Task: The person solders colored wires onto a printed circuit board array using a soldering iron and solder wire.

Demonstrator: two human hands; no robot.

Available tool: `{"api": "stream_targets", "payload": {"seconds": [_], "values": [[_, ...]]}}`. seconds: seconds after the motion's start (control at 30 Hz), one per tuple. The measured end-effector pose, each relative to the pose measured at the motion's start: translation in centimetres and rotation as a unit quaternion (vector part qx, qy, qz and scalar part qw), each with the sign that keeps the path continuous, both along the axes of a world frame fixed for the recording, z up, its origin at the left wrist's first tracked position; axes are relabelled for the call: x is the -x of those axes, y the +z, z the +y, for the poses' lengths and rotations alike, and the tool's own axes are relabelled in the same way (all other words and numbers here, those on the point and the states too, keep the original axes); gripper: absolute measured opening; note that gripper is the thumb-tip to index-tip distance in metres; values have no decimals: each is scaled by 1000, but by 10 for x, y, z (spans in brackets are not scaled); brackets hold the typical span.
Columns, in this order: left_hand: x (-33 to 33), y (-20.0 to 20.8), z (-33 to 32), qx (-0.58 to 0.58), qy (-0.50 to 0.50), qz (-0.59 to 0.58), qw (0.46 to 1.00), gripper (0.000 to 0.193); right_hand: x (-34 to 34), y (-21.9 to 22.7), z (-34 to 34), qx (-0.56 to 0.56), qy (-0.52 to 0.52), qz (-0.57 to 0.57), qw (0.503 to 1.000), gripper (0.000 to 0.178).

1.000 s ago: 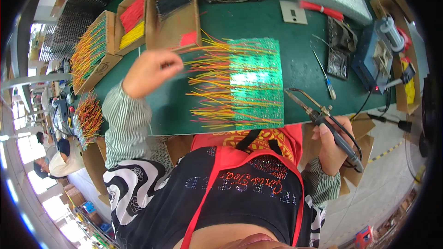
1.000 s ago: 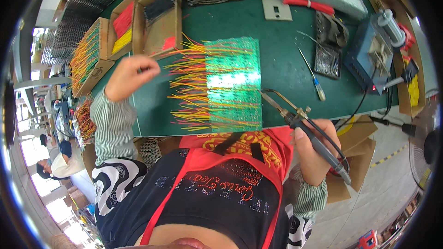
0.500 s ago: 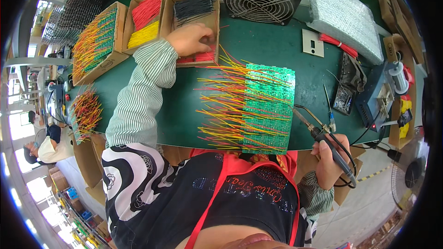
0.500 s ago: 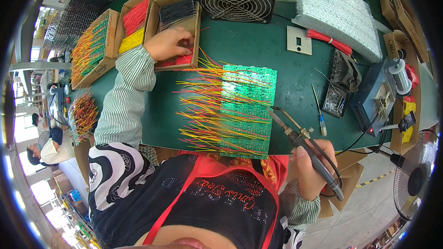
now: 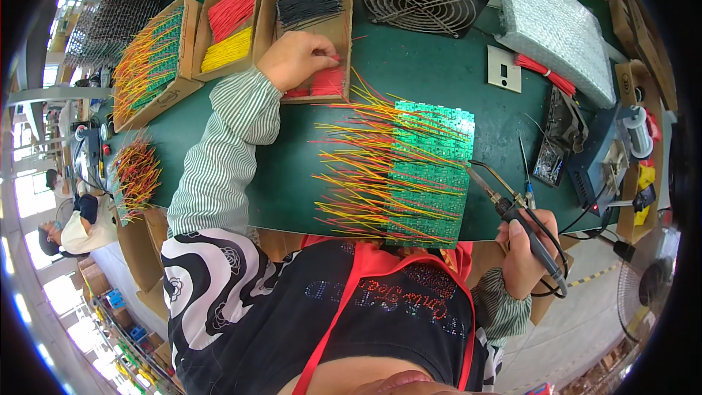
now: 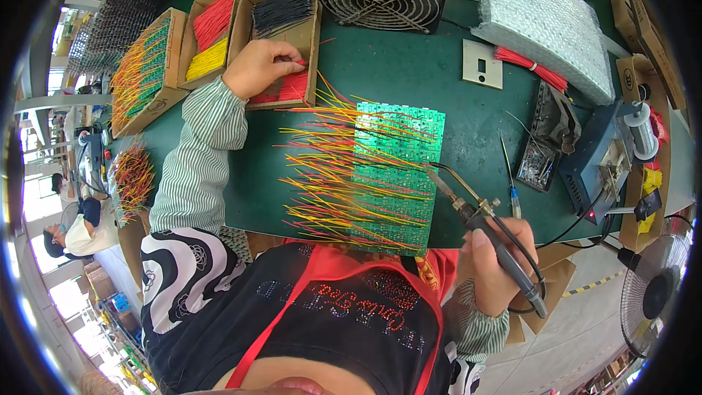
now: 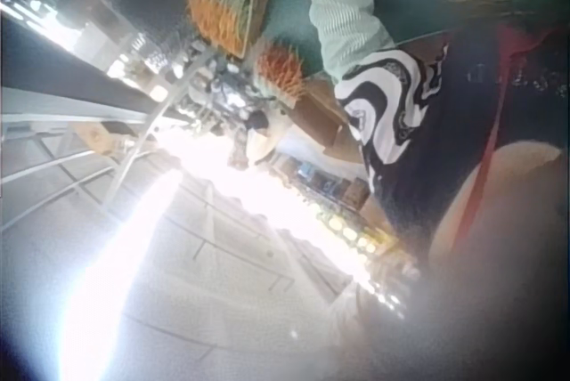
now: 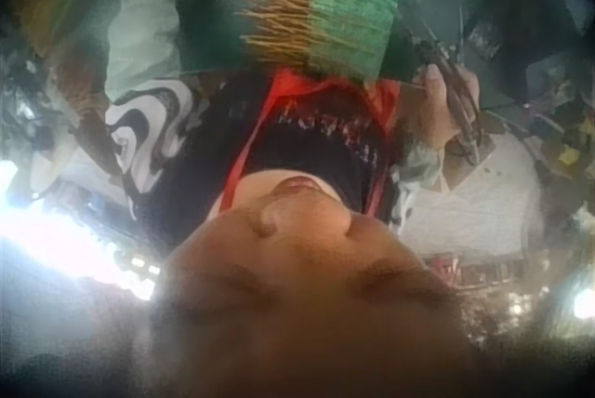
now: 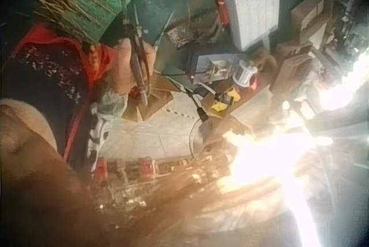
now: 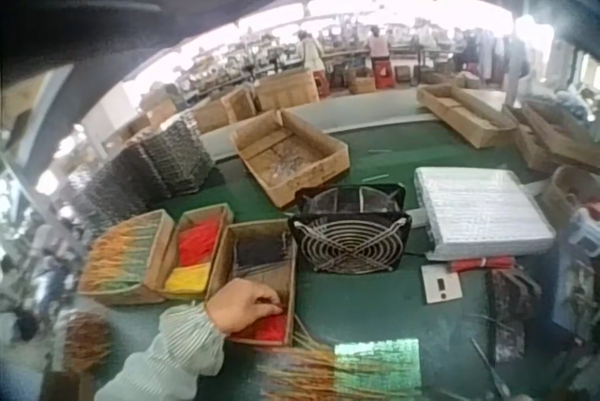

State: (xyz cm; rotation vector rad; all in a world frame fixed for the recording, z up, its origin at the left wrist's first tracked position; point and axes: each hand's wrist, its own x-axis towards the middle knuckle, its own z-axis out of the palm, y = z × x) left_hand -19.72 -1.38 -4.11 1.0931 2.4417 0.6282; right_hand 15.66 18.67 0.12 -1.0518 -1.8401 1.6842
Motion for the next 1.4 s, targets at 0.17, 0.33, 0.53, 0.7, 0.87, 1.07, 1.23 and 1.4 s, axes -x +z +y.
{"api": "stream_targets", "payload": {"seconds": [0.17,0.33,0.53,0.7,0.87,1.07,1.23,1.4], "values": [[1,-3,-3,-7,39,-14,999,20,-5,-1,1,24,-4,15,1000,17],[1,2,-4,-9,83,-48,995,20,-9,0,1,16,-2,28,999,17],[10,-11,1,-202,156,-138,957,20,-12,-3,1,20,-5,44,999,17],[16,-33,-1,-179,151,-178,956,19,-10,-1,2,24,-11,35,999,17],[18,-31,-1,-158,169,-201,952,19,-6,0,2,-4,-4,19,1000,14],[-2,8,-1,-163,128,-136,969,21,-3,1,6,13,-15,32,999,18],[-75,66,13,-152,-43,-106,982,18,15,2,5,15,-6,75,997,18],[-145,62,37,-160,-269,-52,948,13,39,4,-8,-51,35,95,994,18]]}}
